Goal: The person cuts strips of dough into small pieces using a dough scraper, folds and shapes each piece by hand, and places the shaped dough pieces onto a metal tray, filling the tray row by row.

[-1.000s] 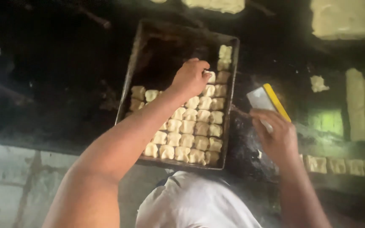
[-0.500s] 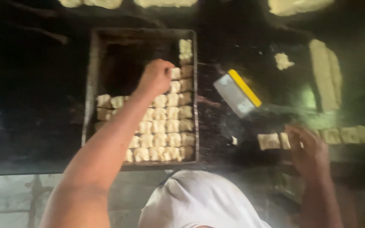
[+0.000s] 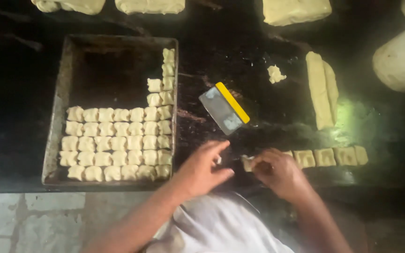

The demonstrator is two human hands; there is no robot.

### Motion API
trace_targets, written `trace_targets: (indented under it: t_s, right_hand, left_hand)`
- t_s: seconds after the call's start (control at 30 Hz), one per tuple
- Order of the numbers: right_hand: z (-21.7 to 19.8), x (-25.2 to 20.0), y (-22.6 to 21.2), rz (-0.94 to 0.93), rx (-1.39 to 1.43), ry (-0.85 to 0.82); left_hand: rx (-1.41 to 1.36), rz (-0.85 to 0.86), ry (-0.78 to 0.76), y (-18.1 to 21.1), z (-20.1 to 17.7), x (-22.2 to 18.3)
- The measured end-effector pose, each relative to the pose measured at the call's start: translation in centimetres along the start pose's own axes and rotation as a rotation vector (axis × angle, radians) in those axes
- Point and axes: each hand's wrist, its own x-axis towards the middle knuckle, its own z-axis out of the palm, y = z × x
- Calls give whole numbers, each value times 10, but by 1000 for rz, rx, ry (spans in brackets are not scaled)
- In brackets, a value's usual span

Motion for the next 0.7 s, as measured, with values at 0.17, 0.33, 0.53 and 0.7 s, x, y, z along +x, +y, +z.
trace_targets:
  t_s: [0.17,0.33,0.53,0.7]
  right_hand:
    - [-11,53,22,-77,188,10]
    - [-47,143,66,-147,-187,457]
    - [-44,196,98,-320,-248,577]
    - [24,102,-2,-629,-225,291]
  left_hand:
    - [-267,-191,-72,-30,50,5]
    - [-641,-422,157,-38,43,7]
    - [-664,-324,410,-23,26,0]
    - [-298,-241,684,-17,25,-9]
